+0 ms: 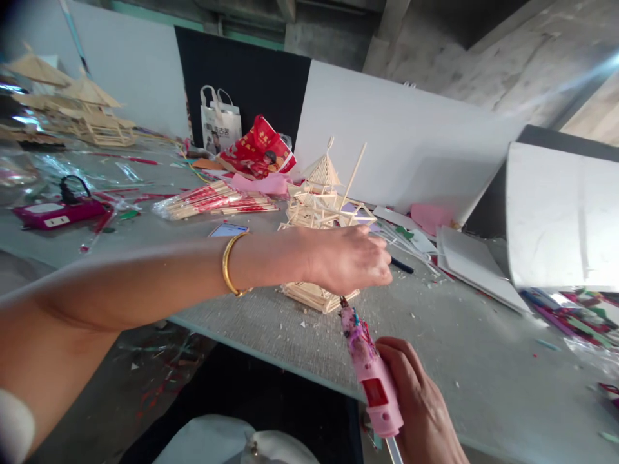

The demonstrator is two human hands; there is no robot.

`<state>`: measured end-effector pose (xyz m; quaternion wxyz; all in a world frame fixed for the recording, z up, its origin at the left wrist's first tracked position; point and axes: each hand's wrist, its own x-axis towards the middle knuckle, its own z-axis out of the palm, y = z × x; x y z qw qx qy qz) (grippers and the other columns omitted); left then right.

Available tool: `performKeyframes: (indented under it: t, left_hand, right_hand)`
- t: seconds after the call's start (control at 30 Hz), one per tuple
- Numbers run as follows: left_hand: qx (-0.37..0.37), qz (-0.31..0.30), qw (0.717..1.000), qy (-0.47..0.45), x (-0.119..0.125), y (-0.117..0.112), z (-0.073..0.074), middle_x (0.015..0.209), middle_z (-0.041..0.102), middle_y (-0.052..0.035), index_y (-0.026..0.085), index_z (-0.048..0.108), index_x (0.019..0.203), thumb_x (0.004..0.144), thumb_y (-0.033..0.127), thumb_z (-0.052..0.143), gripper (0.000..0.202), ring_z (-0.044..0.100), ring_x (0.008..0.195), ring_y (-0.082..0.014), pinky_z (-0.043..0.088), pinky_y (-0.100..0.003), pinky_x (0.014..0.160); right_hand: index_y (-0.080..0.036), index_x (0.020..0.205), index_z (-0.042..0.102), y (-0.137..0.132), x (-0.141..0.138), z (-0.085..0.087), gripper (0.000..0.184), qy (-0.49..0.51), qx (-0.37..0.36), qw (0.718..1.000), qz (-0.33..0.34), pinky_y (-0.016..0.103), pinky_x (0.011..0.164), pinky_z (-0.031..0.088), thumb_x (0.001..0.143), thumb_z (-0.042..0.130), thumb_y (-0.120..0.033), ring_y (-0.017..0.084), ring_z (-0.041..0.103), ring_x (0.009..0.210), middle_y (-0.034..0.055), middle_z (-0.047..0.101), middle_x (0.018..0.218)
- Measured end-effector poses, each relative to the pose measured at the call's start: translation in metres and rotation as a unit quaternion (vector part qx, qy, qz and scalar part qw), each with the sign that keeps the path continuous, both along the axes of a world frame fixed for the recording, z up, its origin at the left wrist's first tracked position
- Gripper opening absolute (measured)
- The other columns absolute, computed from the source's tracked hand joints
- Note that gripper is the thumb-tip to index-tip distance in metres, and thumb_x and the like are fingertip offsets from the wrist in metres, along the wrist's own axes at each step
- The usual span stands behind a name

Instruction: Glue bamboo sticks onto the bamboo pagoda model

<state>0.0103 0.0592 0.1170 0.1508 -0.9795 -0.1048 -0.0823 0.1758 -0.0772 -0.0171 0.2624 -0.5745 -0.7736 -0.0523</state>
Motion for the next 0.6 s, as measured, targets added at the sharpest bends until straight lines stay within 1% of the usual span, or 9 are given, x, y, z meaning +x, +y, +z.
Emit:
performKeyframes:
  t: [0.13, 0.27, 0.37, 0.43, 0.5, 0.6]
  left_hand:
    - [-0.006, -0.018, 0.999, -0.033, 0.003, 0.003, -0.005, 0.074, 0.064, -0.0007, 0.023, 0.057, 0.059, 0.059, -0.007, 0.060, 0.031, 0.060, 0.076, -0.0205, 0.046, -0.040, 0.073]
    - [0.002, -0.024, 0.999, -0.047, 0.004, 0.006, -0.008, 0.072, 0.063, -0.0007, 0.023, 0.059, 0.060, 0.060, -0.007, 0.059, 0.030, 0.060, 0.075, -0.0207, 0.046, -0.041, 0.073]
    - [-0.008, -0.020, 0.999, -0.042, 0.003, 0.005, -0.004, 0.072, 0.064, -0.0012, 0.023, 0.063, 0.062, 0.059, -0.007, 0.060, 0.029, 0.059, 0.069, -0.0198, 0.046, -0.039, 0.071]
    - [-0.011, -0.024, 0.999, -0.019, 0.001, 0.003, 0.000, 0.075, 0.066, -0.0031, 0.021, 0.067, 0.068, 0.061, -0.006, 0.058, 0.029, 0.059, 0.070, -0.0202, 0.046, -0.038, 0.069]
    - [-0.004, -0.019, 1.000, 0.019, -0.001, 0.000, 0.004, 0.084, 0.067, -0.0063, 0.018, 0.069, 0.080, 0.066, -0.004, 0.055, 0.030, 0.059, 0.079, -0.0222, 0.045, -0.038, 0.071]
    - [0.005, 0.003, 0.998, 0.060, -0.003, -0.003, 0.008, 0.096, 0.067, -0.0098, 0.015, 0.067, 0.097, 0.073, -0.002, 0.049, 0.035, 0.058, 0.092, -0.0247, 0.043, -0.039, 0.075]
  right_hand:
    - [-0.024, 0.108, 0.043, 0.000, 0.001, -0.002, 0.022, -0.001, 0.003, 1.000, -0.009, 0.026, 0.066, 0.048, 0.088, 0.038, -0.029, 0.017, 0.058, 0.088, 0.0071, 0.049, 0.110]
    - [-0.022, 0.109, 0.043, 0.001, 0.003, -0.004, 0.023, -0.002, 0.002, 1.000, -0.005, 0.027, 0.065, 0.049, 0.089, 0.037, -0.031, 0.019, 0.058, 0.087, 0.0102, 0.050, 0.109]
    - [-0.021, 0.108, 0.044, 0.001, 0.005, -0.005, 0.022, -0.006, 0.008, 1.000, -0.004, 0.027, 0.064, 0.049, 0.089, 0.039, -0.031, 0.019, 0.058, 0.088, 0.0106, 0.050, 0.109]
    - [-0.022, 0.108, 0.044, 0.002, 0.006, -0.006, 0.022, -0.009, 0.012, 1.000, -0.009, 0.026, 0.063, 0.049, 0.089, 0.039, -0.031, 0.019, 0.058, 0.087, 0.0099, 0.050, 0.110]
    - [-0.023, 0.110, 0.044, 0.003, 0.006, -0.006, 0.024, -0.012, 0.013, 1.000, -0.012, 0.026, 0.063, 0.049, 0.088, 0.038, -0.032, 0.018, 0.058, 0.088, 0.0085, 0.050, 0.111]
    - [-0.024, 0.110, 0.044, 0.004, 0.005, -0.006, 0.025, -0.016, 0.009, 1.000, -0.014, 0.025, 0.062, 0.049, 0.087, 0.038, -0.032, 0.018, 0.059, 0.087, 0.0071, 0.049, 0.111]
